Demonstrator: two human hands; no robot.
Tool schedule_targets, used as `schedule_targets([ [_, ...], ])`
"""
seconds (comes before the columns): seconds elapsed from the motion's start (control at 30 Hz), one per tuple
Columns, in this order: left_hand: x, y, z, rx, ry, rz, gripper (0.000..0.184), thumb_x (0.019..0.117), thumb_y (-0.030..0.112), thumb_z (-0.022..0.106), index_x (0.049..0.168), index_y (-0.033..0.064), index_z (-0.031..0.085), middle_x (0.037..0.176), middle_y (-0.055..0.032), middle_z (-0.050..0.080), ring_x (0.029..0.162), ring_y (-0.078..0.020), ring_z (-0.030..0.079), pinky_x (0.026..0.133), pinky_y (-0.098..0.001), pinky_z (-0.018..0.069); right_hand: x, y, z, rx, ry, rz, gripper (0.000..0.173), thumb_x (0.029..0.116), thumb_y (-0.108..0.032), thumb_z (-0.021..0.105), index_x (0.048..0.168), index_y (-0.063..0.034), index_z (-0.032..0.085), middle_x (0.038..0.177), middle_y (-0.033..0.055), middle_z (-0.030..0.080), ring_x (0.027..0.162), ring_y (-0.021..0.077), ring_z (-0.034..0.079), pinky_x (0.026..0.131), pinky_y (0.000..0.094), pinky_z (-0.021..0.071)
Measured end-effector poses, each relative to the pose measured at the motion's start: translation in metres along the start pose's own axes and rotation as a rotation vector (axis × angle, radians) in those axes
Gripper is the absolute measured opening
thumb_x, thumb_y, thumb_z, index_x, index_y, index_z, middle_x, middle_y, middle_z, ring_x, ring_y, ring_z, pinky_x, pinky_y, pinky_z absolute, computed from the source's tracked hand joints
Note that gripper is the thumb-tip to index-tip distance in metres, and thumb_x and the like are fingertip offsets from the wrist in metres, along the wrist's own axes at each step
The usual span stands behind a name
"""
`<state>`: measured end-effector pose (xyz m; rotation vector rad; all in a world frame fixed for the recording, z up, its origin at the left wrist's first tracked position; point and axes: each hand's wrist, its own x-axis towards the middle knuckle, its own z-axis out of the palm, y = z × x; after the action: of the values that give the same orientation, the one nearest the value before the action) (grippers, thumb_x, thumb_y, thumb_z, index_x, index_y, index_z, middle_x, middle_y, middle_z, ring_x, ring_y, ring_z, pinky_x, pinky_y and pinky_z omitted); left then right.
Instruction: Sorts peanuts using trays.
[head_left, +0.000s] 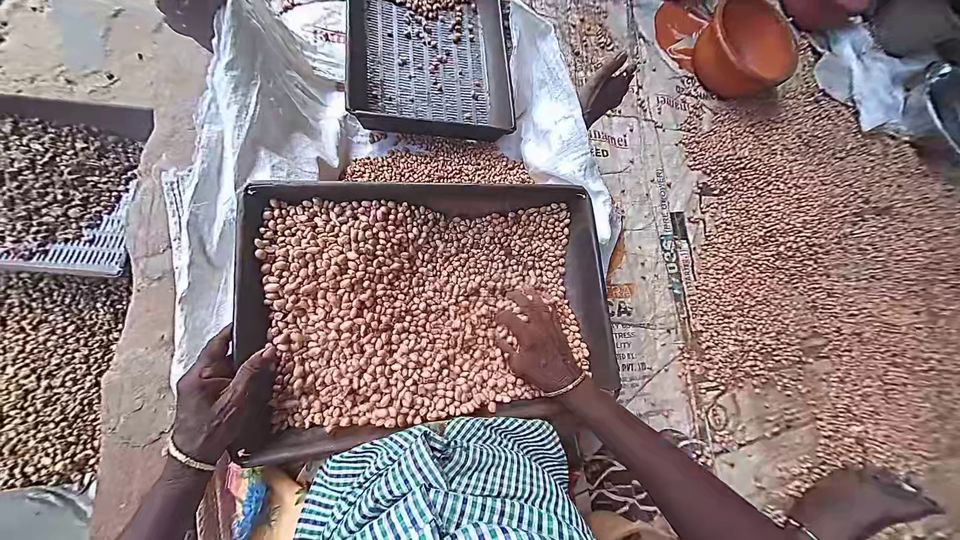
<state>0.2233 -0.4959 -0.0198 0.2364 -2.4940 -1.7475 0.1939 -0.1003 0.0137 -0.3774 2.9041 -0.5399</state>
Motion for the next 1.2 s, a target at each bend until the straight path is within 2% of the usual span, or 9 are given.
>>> schedule_targets([
  [0.13,0.002,-0.001,0.003,-0.031,-0.003,-0.007,0.054,0.0945,0.016,0.059,0.136,-0.0143,0.043,0.104,0.0011,0.068,0.084,0.0105,0.064,0.078,-0.0105,0.0548,0.061,0.053,-0.013,0.012,0.153,0.163,0.049,0.1024,-0.011,0.057,0.147,0.0064,0.046,0.161,0.0316,0.030,0.146,0.0514,0.035,0.116,0.0615,0.0316],
  [0.3,0.003,-0.007,0.000,-0.075,0.026,0.026,0.050,0.0942,0.013,0.060,0.134,-0.0144,0.046,0.104,0.0039,0.069,0.085,0.0087,0.066,0.079,-0.0123,0.0563,0.143,-0.013,0.027,0.227,0.233,-0.073,0.041,0.0990,-0.012,0.058,0.139,-0.0071,0.064,0.148,0.0271,0.052,0.140,0.0492,0.045,0.115,0.0627,0.0318],
  [0.47,0.002,-0.005,-0.003,-0.006,0.002,0.031,0.054,0.0984,0.019,0.056,0.135,-0.0179,0.042,0.108,0.0004,0.067,0.086,0.0118,0.063,0.080,-0.0102,0.0544,0.078,-0.082,0.039,0.369,-0.084,-0.362,0.033,0.0963,-0.022,0.063,0.124,-0.0080,0.074,0.136,0.0188,0.065,0.135,0.0441,0.051,0.111,0.0603,0.0359],
  [0.63,0.002,-0.001,-0.002,0.010,-0.015,0.000,0.056,0.0951,0.015,0.059,0.138,-0.0159,0.042,0.109,-0.0024,0.068,0.087,0.0116,0.064,0.080,-0.0095,0.0541,0.001,-0.006,0.008,0.024,0.018,-0.127,0.037,0.0818,-0.019,0.075,0.117,-0.0065,0.075,0.141,0.0288,0.057,0.134,0.0559,0.049,0.108,0.0727,0.0344],
  [0.77,0.003,0.002,0.002,-0.002,-0.018,-0.005,0.055,0.0952,0.014,0.058,0.138,-0.0164,0.042,0.108,-0.0022,0.068,0.086,0.0122,0.064,0.080,-0.0086,0.0534,0.058,0.056,-0.004,0.007,0.202,0.120,0.062,0.0875,-0.001,0.072,0.145,0.0066,0.050,0.159,0.0350,0.029,0.144,0.0550,0.036,0.115,0.0605,0.0349],
  [0.9,0.005,-0.004,-0.001,-0.034,-0.005,0.033,0.054,0.0947,0.013,0.059,0.136,-0.0175,0.043,0.111,-0.0024,0.069,0.089,0.0100,0.065,0.082,-0.0106,0.0547,0.140,0.008,0.019,0.170,0.273,0.058,0.063,0.0814,0.006,0.069,0.143,-0.0026,0.058,0.153,0.0331,0.042,0.142,0.0534,0.039,0.116,0.0615,0.0304],
  [0.97,0.005,-0.003,-0.002,-0.021,0.008,0.025,0.053,0.0951,0.014,0.057,0.135,-0.0174,0.044,0.108,-0.0008,0.068,0.086,0.0109,0.065,0.080,-0.0104,0.0547,0.146,-0.035,0.034,0.241,0.204,-0.059,0.047,0.0898,-0.007,0.066,0.137,-0.0106,0.066,0.149,0.0251,0.052,0.138,0.0492,0.045,0.111,0.0625,0.0347],
  [1.1,0.005,-0.004,-0.003,-0.007,0.007,0.014,0.051,0.0994,0.017,0.053,0.136,-0.0182,0.042,0.109,-0.0012,0.066,0.086,0.0120,0.063,0.079,-0.0098,0.0541,0.088,-0.078,0.046,0.388,-0.048,-0.342,0.034,0.0970,-0.025,0.064,0.125,-0.0088,0.074,0.141,0.0199,0.061,0.137,0.0457,0.048,0.113,0.0634,0.0326],
  [1.2,0.004,-0.001,-0.002,-0.005,0.001,0.006,0.050,0.0984,0.015,0.054,0.136,-0.0160,0.043,0.109,0.0013,0.068,0.087,0.0128,0.063,0.080,-0.0092,0.0538,0.029,-0.042,0.030,0.210,-0.050,-0.373,0.033,0.0901,-0.025,0.066,0.119,-0.0129,0.076,0.136,0.0214,0.064,0.131,0.0471,0.055,0.106,0.0683,0.0372],
])
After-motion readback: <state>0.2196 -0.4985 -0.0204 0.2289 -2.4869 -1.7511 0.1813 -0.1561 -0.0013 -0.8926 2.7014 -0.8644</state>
